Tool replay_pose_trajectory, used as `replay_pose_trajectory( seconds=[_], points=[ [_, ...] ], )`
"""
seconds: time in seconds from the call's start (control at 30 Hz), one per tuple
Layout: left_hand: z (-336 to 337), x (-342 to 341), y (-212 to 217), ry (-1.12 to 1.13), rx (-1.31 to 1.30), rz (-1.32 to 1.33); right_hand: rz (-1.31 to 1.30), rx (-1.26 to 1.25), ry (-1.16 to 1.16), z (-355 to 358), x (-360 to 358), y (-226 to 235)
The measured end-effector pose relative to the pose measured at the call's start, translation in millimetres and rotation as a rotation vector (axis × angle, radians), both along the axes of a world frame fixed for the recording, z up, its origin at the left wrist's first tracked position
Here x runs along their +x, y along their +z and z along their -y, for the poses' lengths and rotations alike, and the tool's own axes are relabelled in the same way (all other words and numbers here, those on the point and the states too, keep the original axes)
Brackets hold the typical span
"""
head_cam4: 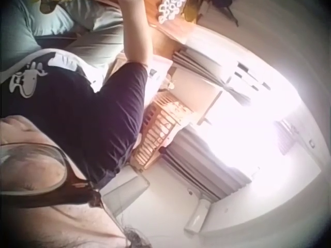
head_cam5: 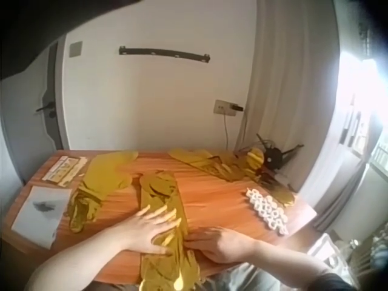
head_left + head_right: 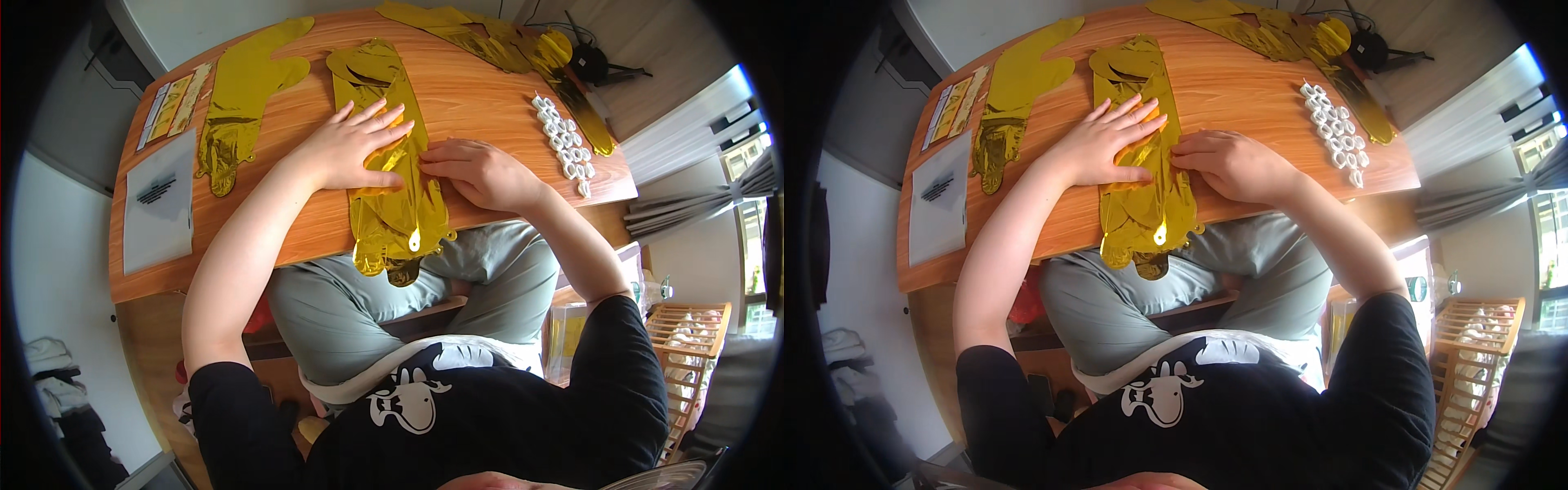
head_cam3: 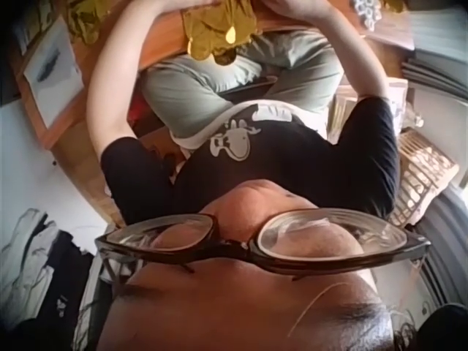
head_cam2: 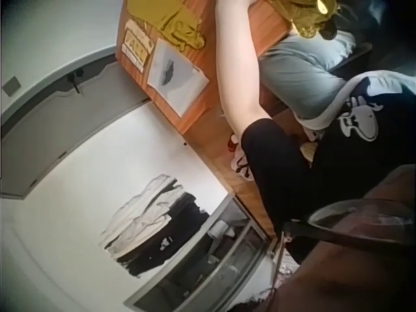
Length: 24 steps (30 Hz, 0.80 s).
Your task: Folding gold foil pouches and attaching them to cardboard display cards.
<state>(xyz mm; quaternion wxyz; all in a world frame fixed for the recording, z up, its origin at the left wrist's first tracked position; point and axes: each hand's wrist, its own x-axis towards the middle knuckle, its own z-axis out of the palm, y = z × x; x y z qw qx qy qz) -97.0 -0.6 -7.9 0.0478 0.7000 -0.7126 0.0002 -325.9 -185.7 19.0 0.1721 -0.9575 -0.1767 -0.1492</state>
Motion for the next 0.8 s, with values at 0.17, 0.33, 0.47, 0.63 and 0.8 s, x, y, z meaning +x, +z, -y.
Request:
replay_pose_trajectory(
  seconds=[0.17,0.33,0.47,0.63,0.8],
  points=[
    [-6.9,-11.0,6.7,-0.033,0.062,-0.017,-0.096,0.043,0.033,-4.5,-15.6,4.8],
    [-17.7,-42.3,8.9,-0.029,0.061,0.004,-0.142,0.023,0.115,-14.2,-45.7,15.1],
    [-17.9,-57.3,9.8,-0.002,0.055,-0.032,-0.029,-0.169,0.084,-21.5,-58.8,4.2],
    [-14.7,-63.0,4.9,0.019,0.078,0.027,0.194,-0.474,-0.036,-31.0,-60.8,-21.5],
    [-12.0,-45.2,3.5,0.054,-0.104,-0.486,0.301,-0.479,-0.035,-30.7,-61.0,-30.8]
  ],
)
